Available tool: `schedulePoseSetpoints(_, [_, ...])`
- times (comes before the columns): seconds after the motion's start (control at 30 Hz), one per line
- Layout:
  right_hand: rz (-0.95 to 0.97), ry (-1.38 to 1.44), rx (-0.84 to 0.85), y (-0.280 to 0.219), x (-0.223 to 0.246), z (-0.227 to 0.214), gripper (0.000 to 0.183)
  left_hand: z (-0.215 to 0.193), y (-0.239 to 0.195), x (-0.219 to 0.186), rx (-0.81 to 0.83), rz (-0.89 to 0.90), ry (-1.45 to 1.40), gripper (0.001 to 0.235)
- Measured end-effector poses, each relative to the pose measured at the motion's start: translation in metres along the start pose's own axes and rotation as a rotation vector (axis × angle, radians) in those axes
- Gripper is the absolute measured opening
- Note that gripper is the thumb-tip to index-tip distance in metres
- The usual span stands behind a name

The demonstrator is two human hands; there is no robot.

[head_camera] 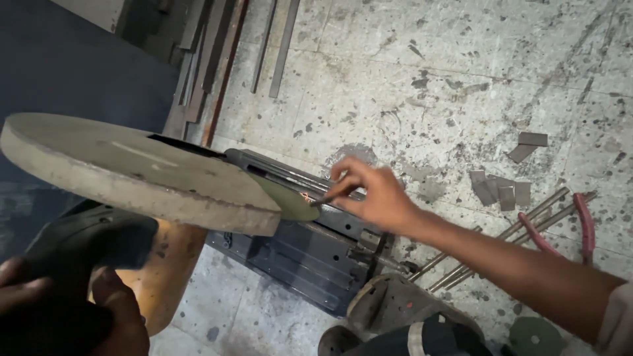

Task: The person uses a power chop saw to cut small pieces of metal.

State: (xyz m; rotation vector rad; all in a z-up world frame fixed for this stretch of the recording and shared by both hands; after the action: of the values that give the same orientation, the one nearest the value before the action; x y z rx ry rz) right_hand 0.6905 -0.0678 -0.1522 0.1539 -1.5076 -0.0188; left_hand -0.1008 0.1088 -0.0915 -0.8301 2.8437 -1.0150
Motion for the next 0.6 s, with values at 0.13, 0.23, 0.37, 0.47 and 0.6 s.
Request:
schedulePoseSetpoints(0.13, [-0.186, -0.138, 0.051, -0.017, -0.024, 0.007, 0.033, -0.005, 0.007, 0.004, -0.023, -0.066, 0.125, 0.045])
schedulePoseSetpoints(0.23, [-0.261, -0.135, 0.073, -0.023, -0.019, 0.008, 0.033, -0.001, 0.031, 0.026, 0.088, 0.005, 0.068, 0.038])
schedulePoseSetpoints(0.37, [-0.315, -0.115, 0.062, -0.024, -0.007, 0.006, 0.034, 0.001, 0.042, 0.041, 0.038, 0.240, -0.017, 0.036])
schedulePoseSetpoints(0.47, [-0.338, -0.120, 0.071, -0.023, -0.011, 0.006, 0.033, -0.005, -0.034, -0.012, -0.018, 0.155, -0.038, 0.034])
schedulePoseSetpoints(0.6, [-0.374, -0.143, 0.104, -0.028, -0.018, 0.008, 0.028, 0.010, 0.058, 0.041, 0.023, 0.042, 0.197, 0.042])
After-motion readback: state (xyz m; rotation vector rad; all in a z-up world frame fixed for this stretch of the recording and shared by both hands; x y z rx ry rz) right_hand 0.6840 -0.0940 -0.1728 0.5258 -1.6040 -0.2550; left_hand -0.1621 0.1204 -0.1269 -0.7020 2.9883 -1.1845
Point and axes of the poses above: each hand's wrist, its own y-axis towards the middle knuckle, its own z-axis out of the palm, x = y × z, the point moved 5 cm from there along y, towards the middle knuckle, and after that the axes turned 12 degrees about y, right-handed, at the moved point
